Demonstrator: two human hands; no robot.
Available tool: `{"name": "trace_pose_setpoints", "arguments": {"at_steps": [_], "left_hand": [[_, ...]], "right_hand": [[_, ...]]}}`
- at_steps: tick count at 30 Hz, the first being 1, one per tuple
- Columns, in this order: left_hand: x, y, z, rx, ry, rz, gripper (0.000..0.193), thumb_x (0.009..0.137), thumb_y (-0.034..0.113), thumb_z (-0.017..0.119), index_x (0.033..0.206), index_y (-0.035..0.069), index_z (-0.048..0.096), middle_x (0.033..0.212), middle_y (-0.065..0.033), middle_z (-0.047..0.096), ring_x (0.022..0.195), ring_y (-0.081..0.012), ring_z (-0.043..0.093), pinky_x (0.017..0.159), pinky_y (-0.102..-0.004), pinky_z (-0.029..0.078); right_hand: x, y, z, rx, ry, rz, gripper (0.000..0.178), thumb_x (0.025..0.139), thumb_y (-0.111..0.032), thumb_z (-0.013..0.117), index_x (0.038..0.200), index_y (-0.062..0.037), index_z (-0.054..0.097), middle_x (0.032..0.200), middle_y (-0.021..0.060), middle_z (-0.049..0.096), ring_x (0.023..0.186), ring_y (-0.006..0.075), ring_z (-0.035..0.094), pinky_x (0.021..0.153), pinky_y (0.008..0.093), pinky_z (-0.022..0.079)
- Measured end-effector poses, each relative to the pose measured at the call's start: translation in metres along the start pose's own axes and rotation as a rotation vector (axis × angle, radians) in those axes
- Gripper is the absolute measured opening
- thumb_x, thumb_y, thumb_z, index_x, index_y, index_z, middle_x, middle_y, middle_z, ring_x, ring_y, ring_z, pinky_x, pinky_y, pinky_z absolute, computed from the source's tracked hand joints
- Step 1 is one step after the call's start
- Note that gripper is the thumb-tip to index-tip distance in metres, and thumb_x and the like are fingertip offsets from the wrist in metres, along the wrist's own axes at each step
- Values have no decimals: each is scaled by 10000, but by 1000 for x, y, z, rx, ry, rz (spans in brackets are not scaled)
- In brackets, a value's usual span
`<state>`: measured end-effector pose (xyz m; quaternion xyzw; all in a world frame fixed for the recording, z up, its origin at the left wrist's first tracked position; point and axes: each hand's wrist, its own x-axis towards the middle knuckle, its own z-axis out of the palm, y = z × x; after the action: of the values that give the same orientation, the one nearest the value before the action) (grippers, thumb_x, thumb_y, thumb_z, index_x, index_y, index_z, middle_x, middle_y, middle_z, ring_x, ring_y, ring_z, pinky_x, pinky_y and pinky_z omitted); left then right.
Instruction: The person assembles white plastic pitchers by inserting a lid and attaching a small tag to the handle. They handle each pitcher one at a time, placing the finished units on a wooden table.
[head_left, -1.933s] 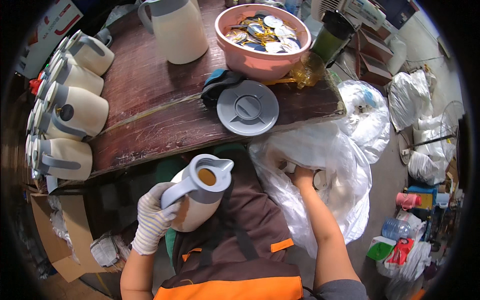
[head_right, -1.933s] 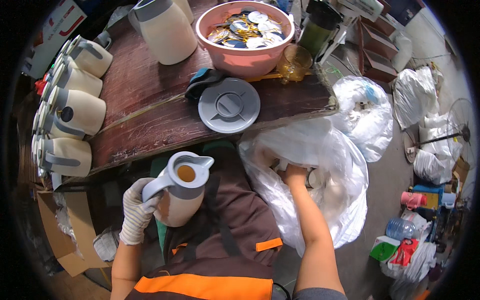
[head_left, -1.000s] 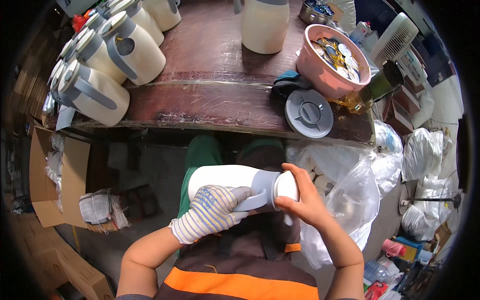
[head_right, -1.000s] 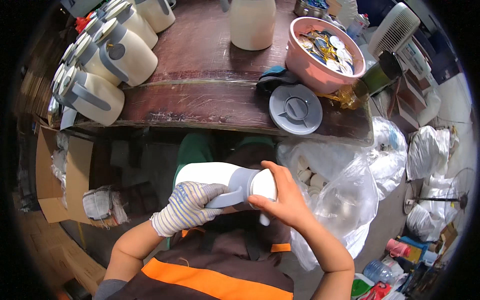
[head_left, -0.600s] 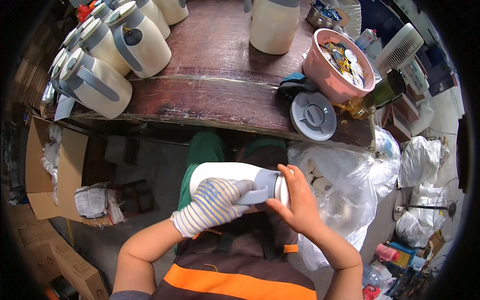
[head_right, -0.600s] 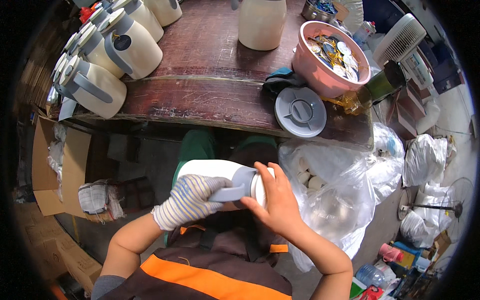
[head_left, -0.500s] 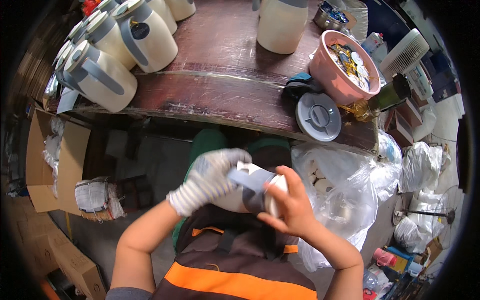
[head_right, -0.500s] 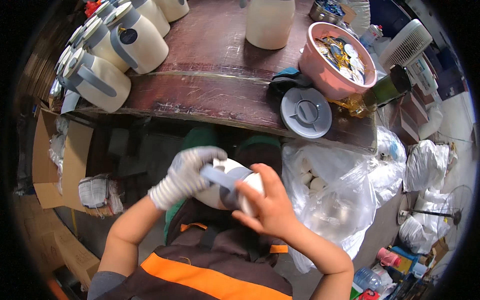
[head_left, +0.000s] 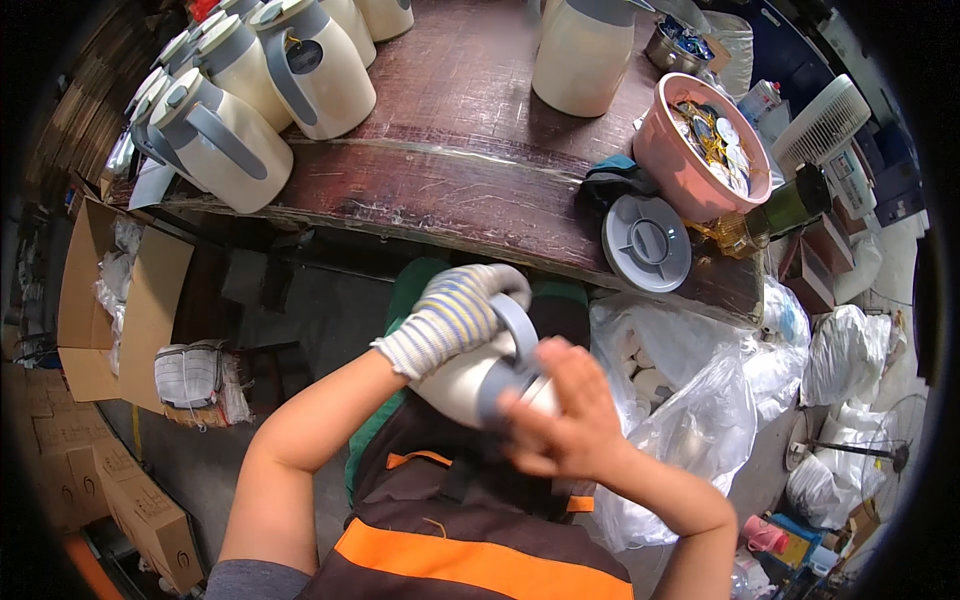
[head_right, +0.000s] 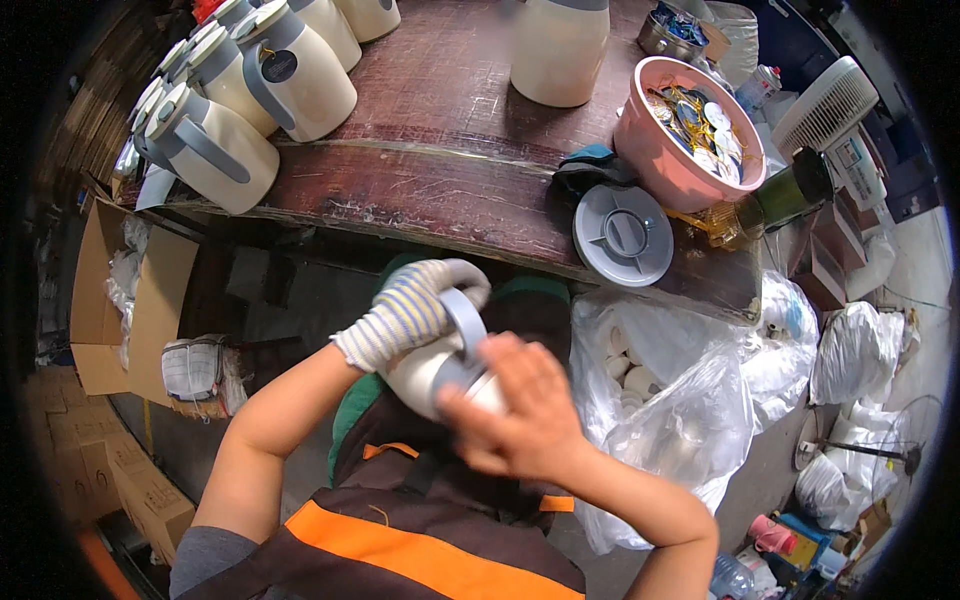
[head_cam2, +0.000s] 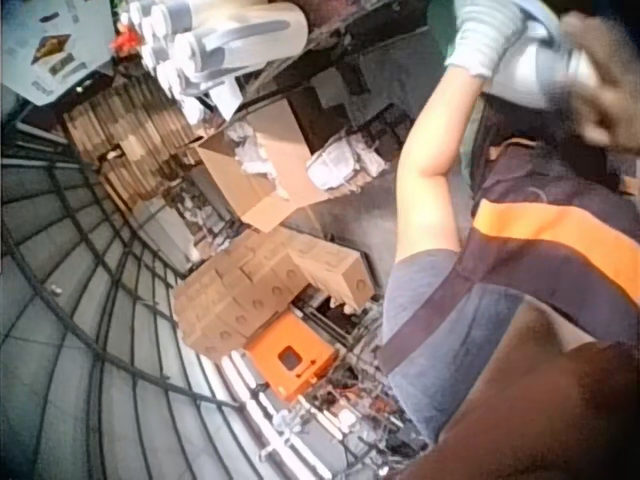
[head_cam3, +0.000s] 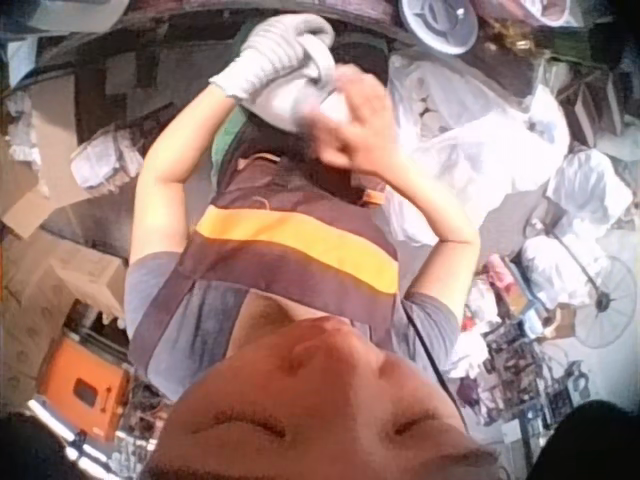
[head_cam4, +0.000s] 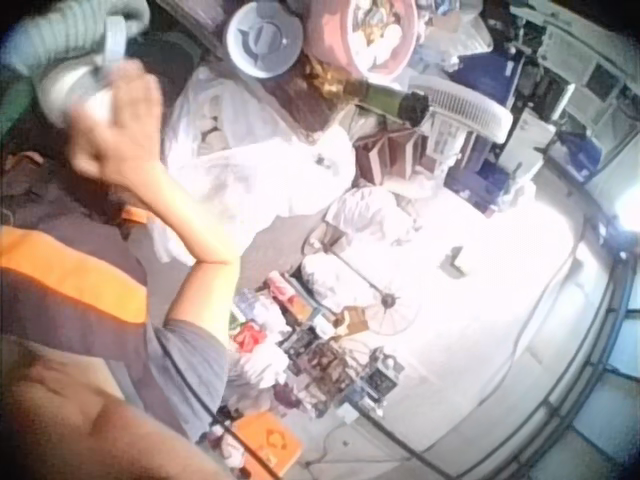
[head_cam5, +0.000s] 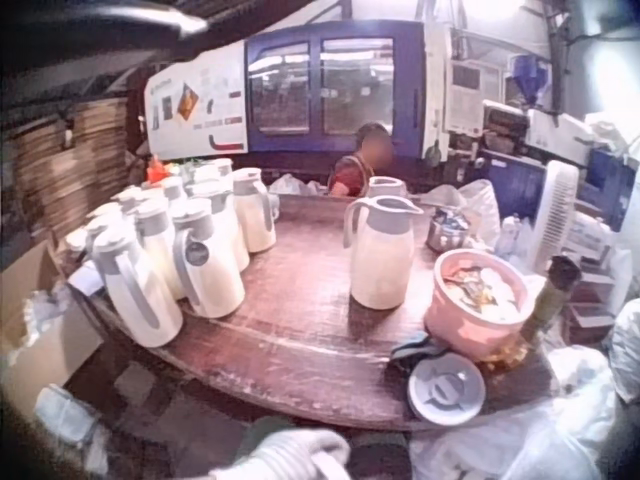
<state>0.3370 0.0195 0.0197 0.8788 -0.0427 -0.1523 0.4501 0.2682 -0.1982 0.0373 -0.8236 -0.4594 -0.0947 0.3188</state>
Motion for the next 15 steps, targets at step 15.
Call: {"name": "trace_pose_setpoints", "arguments": {"at_steps": [15], "left_hand": [[11,-32,-5,-205,-133,97,277,788,69,706,1063,49,680,982,-57,707,914,-133,641,845,-289,513]], "right_hand": [[14,30,8,154,111,-146,490,699,-289,737,1136,-97,624,1185,132,559,1082,349,557,1010,523,408]]}}
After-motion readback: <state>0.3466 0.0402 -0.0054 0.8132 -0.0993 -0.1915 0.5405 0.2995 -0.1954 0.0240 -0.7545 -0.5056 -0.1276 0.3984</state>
